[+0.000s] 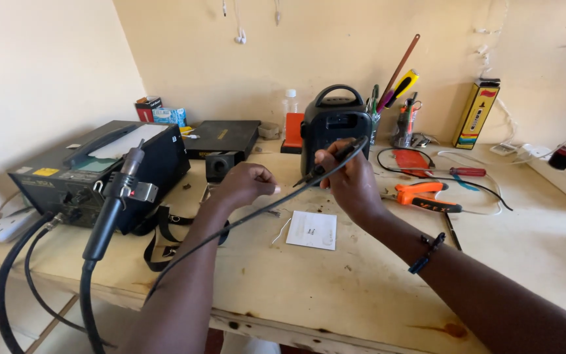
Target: Soldering wires and attaching a small solar panel to a portable electronic device on a repair bench.
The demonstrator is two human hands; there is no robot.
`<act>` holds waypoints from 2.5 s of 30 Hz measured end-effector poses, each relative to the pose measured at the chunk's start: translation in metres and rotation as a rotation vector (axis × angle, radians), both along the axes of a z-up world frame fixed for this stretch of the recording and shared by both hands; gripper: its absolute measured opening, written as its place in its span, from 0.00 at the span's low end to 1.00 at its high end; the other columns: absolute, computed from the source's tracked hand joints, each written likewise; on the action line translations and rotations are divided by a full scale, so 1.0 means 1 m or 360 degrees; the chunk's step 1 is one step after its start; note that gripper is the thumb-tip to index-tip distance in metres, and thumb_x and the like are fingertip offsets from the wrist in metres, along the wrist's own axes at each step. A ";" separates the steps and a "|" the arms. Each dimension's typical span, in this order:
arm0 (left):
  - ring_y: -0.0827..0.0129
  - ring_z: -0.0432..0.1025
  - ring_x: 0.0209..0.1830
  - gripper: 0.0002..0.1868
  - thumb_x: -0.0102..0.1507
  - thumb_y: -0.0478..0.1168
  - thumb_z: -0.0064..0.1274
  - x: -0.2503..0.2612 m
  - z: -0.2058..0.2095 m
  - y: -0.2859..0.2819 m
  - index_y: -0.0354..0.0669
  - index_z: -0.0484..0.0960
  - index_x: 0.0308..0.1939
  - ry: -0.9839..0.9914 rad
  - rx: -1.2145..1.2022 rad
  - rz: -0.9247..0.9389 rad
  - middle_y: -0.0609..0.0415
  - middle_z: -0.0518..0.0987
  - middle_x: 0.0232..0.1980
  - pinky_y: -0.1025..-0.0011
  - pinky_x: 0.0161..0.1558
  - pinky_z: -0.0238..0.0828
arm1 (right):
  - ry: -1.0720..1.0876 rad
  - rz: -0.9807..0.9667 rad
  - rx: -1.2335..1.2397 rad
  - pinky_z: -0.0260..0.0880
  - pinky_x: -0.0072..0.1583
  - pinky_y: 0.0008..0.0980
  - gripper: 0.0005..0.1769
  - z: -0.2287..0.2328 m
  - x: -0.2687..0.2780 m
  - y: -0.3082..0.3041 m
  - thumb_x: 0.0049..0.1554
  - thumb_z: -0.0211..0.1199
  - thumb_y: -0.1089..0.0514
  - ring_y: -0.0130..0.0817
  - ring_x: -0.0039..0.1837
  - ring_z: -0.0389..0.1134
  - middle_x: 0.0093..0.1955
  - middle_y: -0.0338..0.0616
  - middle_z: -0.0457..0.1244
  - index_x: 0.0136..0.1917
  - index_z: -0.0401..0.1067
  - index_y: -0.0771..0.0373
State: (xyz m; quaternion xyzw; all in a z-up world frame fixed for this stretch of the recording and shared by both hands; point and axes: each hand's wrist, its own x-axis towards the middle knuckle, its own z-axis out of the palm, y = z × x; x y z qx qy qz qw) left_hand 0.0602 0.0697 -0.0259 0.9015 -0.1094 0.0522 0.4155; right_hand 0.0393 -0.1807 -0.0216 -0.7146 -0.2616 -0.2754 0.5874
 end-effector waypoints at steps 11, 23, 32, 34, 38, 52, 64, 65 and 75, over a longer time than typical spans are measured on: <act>0.40 0.80 0.60 0.13 0.61 0.42 0.70 0.009 -0.033 0.004 0.44 0.93 0.49 -0.0070 0.0039 -0.0271 0.40 0.89 0.52 0.49 0.62 0.76 | 0.0095 -0.0027 -0.0112 0.74 0.47 0.47 0.10 -0.015 -0.009 -0.005 0.66 0.65 0.65 0.46 0.43 0.71 0.44 0.57 0.66 0.58 0.68 0.66; 0.53 0.84 0.47 0.12 0.53 0.47 0.72 -0.002 -0.018 -0.008 0.56 0.96 0.40 -0.0009 0.0282 -0.0162 0.54 0.91 0.40 0.58 0.48 0.82 | -0.0038 0.0204 0.0019 0.70 0.41 0.39 0.08 -0.013 -0.011 -0.003 0.61 0.63 0.63 0.40 0.38 0.68 0.42 0.54 0.64 0.53 0.69 0.65; 0.49 0.83 0.40 0.10 0.53 0.52 0.71 0.001 -0.024 -0.012 0.55 0.95 0.33 -0.0014 0.0370 -0.0171 0.52 0.90 0.36 0.56 0.41 0.80 | -0.0044 0.0264 0.0006 0.68 0.38 0.37 0.08 -0.010 -0.015 -0.002 0.57 0.61 0.66 0.40 0.35 0.67 0.40 0.53 0.64 0.52 0.69 0.65; 0.48 0.83 0.39 0.10 0.54 0.51 0.70 0.000 -0.024 -0.012 0.55 0.95 0.33 -0.0006 0.0349 -0.0176 0.51 0.90 0.35 0.56 0.40 0.79 | -0.0051 0.0273 -0.0002 0.68 0.38 0.36 0.08 -0.009 -0.017 -0.002 0.57 0.61 0.66 0.40 0.35 0.67 0.39 0.52 0.63 0.51 0.69 0.65; 0.49 0.83 0.38 0.11 0.53 0.52 0.71 -0.011 -0.016 -0.016 0.53 0.95 0.33 0.0048 0.0341 -0.0164 0.49 0.90 0.35 0.57 0.40 0.78 | -0.0030 0.0294 -0.0033 0.67 0.37 0.36 0.06 -0.010 -0.021 0.001 0.56 0.60 0.66 0.39 0.33 0.66 0.37 0.51 0.62 0.49 0.70 0.65; 0.50 0.83 0.41 0.12 0.50 0.49 0.69 -0.023 -0.003 -0.020 0.51 0.95 0.34 0.0130 0.0339 -0.0129 0.46 0.89 0.36 0.59 0.42 0.78 | -0.0115 0.0325 -0.0042 0.70 0.36 0.32 0.06 -0.011 -0.026 0.004 0.56 0.59 0.69 0.38 0.32 0.67 0.34 0.49 0.60 0.49 0.71 0.67; 0.51 0.83 0.41 0.13 0.50 0.51 0.70 -0.022 -0.007 -0.019 0.52 0.95 0.33 0.0137 0.0337 -0.0123 0.46 0.89 0.37 0.60 0.42 0.78 | -0.0204 0.0264 -0.0086 0.68 0.34 0.34 0.06 -0.013 -0.025 0.006 0.56 0.60 0.71 0.39 0.32 0.65 0.35 0.51 0.60 0.48 0.71 0.68; 0.52 0.82 0.41 0.12 0.50 0.51 0.70 -0.021 -0.007 -0.019 0.52 0.96 0.34 0.0134 0.0336 -0.0120 0.46 0.89 0.36 0.60 0.42 0.78 | -0.0202 0.0257 -0.0091 0.67 0.34 0.33 0.06 -0.012 -0.026 0.006 0.56 0.60 0.71 0.38 0.32 0.65 0.35 0.50 0.60 0.48 0.71 0.68; 0.51 0.82 0.41 0.12 0.49 0.51 0.69 -0.024 -0.005 -0.021 0.53 0.95 0.32 0.0148 0.0351 -0.0096 0.46 0.89 0.36 0.60 0.42 0.77 | -0.0218 0.0262 -0.0077 0.63 0.34 0.31 0.06 -0.014 -0.026 0.008 0.56 0.60 0.70 0.36 0.33 0.62 0.34 0.48 0.59 0.48 0.71 0.66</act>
